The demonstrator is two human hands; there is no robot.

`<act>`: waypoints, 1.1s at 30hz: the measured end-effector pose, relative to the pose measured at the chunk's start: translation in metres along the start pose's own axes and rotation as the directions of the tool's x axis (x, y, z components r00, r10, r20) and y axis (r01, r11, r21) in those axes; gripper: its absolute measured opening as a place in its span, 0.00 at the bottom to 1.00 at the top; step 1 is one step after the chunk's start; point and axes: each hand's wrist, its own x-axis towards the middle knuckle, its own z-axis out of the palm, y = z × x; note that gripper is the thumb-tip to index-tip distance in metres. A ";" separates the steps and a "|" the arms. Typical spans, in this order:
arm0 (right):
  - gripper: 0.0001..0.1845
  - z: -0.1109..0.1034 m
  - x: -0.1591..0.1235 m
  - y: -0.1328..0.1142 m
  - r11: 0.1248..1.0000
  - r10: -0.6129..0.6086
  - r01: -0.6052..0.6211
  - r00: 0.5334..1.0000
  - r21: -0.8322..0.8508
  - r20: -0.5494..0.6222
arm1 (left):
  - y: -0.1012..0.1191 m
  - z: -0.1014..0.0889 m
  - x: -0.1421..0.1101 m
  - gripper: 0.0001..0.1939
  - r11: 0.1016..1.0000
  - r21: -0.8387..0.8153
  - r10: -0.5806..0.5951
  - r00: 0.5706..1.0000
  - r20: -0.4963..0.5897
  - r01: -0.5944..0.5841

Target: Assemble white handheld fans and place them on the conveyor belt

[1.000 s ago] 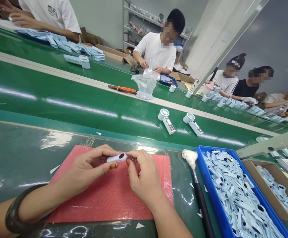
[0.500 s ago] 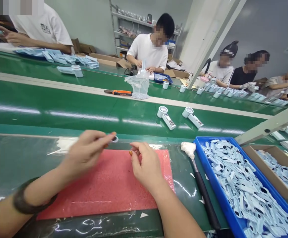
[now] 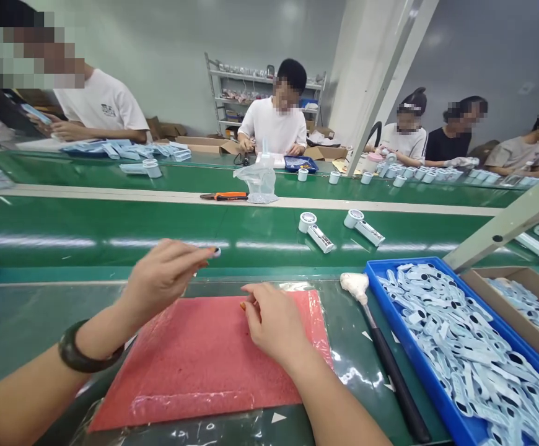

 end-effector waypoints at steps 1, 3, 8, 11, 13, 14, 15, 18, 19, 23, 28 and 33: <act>0.16 0.000 0.000 0.000 1.000 -0.006 0.006 1.000 -0.017 0.014 | 0.000 0.000 0.000 0.16 1.000 -0.008 -0.021 0.999 -0.045 0.021; 0.16 0.000 -0.001 0.000 0.999 -0.012 0.013 0.999 -0.035 0.035 | 0.003 0.001 -0.001 0.18 0.998 -0.066 -0.017 0.999 0.049 0.021; 0.17 0.001 -0.001 0.000 1.000 -0.027 0.027 1.000 0.003 0.005 | 0.028 0.003 0.002 0.17 0.733 -0.463 -0.388 0.865 0.317 0.498; 0.15 0.000 -0.001 0.001 0.997 -0.024 0.031 0.994 0.068 -0.105 | 0.053 0.005 0.005 0.24 0.166 -0.685 -0.482 0.664 0.572 0.710; 0.14 -0.001 -0.001 0.002 0.994 -0.001 0.020 0.986 0.107 -0.169 | 0.066 0.009 0.005 0.27 -0.065 -0.703 -0.450 0.608 0.654 0.708; 0.12 -0.002 -0.001 0.002 0.993 0.007 0.016 0.982 0.120 -0.191 | 0.069 0.011 0.004 0.28 -0.118 -0.711 -0.456 0.598 0.659 0.693; 0.12 -0.003 -0.001 0.001 0.992 0.011 0.016 0.978 0.127 -0.207 | 0.072 0.014 0.003 0.27 -0.146 -0.720 -0.469 0.593 0.654 0.678; 0.10 -0.004 -0.001 -0.001 0.990 -0.012 0.041 0.977 0.132 -0.215 | 0.071 0.019 -0.002 0.26 -0.165 -0.736 -0.486 0.595 0.640 0.657; 0.10 -0.004 -0.001 -0.002 0.990 -0.022 0.051 0.977 0.132 -0.214 | 0.070 0.019 -0.004 0.26 -0.164 -0.733 -0.482 0.595 0.644 0.660; 0.09 -0.003 -0.002 -0.006 0.988 -0.068 0.098 0.969 0.118 -0.238 | 0.067 0.021 -0.010 0.25 -0.134 -0.717 -0.474 0.591 0.653 0.684; 0.13 0.000 -0.005 -0.007 0.990 -0.137 0.143 0.968 0.012 -0.211 | 0.068 0.021 -0.013 0.22 -0.020 -0.724 -0.546 0.599 0.586 0.689; 0.20 0.005 -0.007 -0.007 0.984 -0.154 0.139 0.977 -0.112 -0.145 | 0.073 0.017 -0.011 0.21 0.125 -0.699 -0.598 0.615 0.513 0.704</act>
